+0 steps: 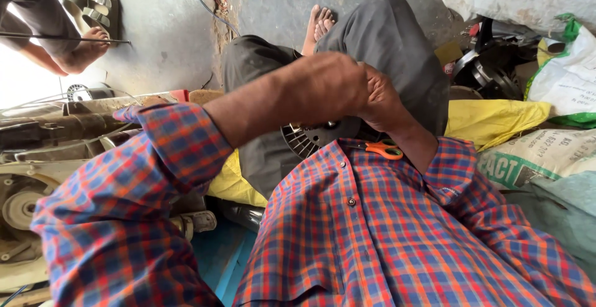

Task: The person sits on the floor and works on a circular electrical component, likely a motor stator. They wrap a small piece of cardboard around a central shaft, then use scissors to cut and trim the cardboard to fit. The person repeatedly adjusts the cardboard and the component, occasionally pausing to inspect the fit.

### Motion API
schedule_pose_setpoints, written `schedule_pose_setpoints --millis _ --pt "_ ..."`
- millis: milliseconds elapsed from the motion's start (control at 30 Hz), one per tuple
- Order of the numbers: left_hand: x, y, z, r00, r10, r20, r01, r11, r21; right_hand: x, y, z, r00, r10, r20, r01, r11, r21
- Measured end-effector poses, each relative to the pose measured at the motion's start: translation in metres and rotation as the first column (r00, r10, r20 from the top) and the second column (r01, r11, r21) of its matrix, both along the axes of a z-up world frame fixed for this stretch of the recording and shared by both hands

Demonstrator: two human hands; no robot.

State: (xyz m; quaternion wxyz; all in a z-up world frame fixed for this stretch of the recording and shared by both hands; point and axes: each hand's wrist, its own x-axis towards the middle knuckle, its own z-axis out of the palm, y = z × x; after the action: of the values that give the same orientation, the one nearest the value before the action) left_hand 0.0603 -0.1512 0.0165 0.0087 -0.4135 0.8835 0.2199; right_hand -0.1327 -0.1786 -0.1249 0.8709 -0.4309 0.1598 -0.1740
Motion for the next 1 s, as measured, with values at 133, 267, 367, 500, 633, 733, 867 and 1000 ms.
schedule_pose_setpoints --millis 133,267,367,500,633,733,867,1000 --pt "-0.025 0.012 0.0 0.997 -0.062 0.041 0.069 0.979 -0.19 0.001 -0.003 0.003 0.999 -0.008 -0.037 0.006 0.997 -0.072" --pt "-0.019 0.013 -0.005 0.981 0.015 0.191 -0.004 0.998 -0.058 -0.002 -0.005 0.0 0.996 0.034 -0.084 -0.037 0.999 -0.036" --pt "0.016 0.021 -0.011 0.982 0.182 -0.049 -0.177 0.98 0.095 0.0 -0.004 0.013 0.996 0.027 -0.083 -0.041 0.983 -0.179" --pt "0.034 0.079 -0.003 0.491 0.708 -0.507 -0.713 0.661 0.233 -0.011 -0.007 0.02 0.996 -0.088 -0.002 0.081 0.931 -0.357" --pt "0.013 0.134 -0.019 0.124 0.671 -0.731 -0.906 0.378 0.193 -0.016 -0.024 0.036 0.986 -0.168 -0.015 0.153 0.929 -0.337" --pt "-0.007 0.164 -0.018 0.23 0.735 -0.638 -0.96 0.278 -0.026 -0.015 -0.032 0.063 0.991 -0.129 -0.044 0.078 0.799 -0.596" --pt "-0.01 0.219 -0.113 -0.109 0.766 -0.634 -0.992 -0.044 0.118 -0.013 -0.041 0.054 0.973 -0.218 -0.08 0.055 0.55 -0.834" --pt "-0.025 0.23 -0.136 -0.116 0.831 -0.544 -0.99 -0.142 -0.007 -0.015 -0.041 0.023 0.939 -0.322 -0.124 0.177 0.759 -0.626"
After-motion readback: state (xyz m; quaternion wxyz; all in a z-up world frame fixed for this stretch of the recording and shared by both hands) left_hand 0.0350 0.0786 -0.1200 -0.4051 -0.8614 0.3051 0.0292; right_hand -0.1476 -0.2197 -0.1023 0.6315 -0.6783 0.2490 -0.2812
